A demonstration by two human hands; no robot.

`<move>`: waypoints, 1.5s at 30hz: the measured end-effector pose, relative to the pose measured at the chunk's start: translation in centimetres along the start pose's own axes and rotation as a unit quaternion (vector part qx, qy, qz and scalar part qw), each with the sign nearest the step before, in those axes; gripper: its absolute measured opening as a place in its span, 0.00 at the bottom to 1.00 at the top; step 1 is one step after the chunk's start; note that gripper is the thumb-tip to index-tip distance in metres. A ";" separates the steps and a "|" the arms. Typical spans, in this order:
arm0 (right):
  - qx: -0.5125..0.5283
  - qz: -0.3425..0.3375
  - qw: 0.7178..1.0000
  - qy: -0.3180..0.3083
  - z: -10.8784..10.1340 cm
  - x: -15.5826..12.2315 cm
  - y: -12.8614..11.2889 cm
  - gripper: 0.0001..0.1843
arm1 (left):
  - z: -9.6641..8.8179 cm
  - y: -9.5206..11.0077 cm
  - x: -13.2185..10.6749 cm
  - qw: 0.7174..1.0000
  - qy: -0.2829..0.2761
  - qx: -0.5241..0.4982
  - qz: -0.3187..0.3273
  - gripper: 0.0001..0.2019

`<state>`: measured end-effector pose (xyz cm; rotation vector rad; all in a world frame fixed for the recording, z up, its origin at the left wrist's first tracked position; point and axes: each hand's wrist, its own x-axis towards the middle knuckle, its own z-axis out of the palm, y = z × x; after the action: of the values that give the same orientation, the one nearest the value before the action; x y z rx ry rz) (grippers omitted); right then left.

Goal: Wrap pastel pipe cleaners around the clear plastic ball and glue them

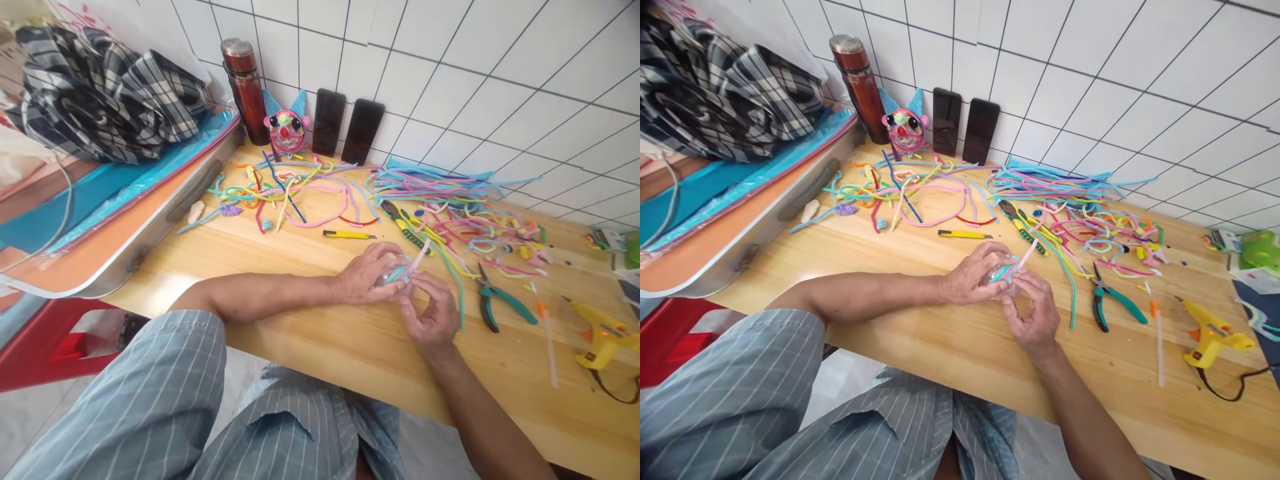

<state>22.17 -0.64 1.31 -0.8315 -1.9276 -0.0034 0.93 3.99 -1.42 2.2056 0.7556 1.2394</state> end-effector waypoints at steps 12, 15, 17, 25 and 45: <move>-0.007 -0.031 0.999 -0.015 0.1 1.2 -1.9 0.27 | -1.4 0.3 -0.5 1.000 0.004 -0.018 0.016 0.27; 0.009 -0.010 1.000 -0.028 -0.3 1.3 -2.7 0.30 | -1.8 1.1 -0.8 0.999 0.024 0.002 0.048 0.28; 0.026 0.002 0.998 -0.050 -0.5 1.4 -3.0 0.31 | -2.2 1.6 -0.7 0.997 0.035 0.014 0.062 0.28; 0.065 0.020 0.994 -0.090 -0.3 1.6 -2.8 0.37 | -3.3 1.3 0.0 0.994 0.063 0.082 0.037 0.27; 0.068 0.013 0.987 -0.145 2.3 0.9 -0.6 0.43 | -3.6 -1.7 0.0 0.990 0.100 0.093 0.020 0.19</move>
<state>19.75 0.18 1.02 -0.8000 -2.1612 0.2762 -2.54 5.73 -0.84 2.2748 0.9448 1.4808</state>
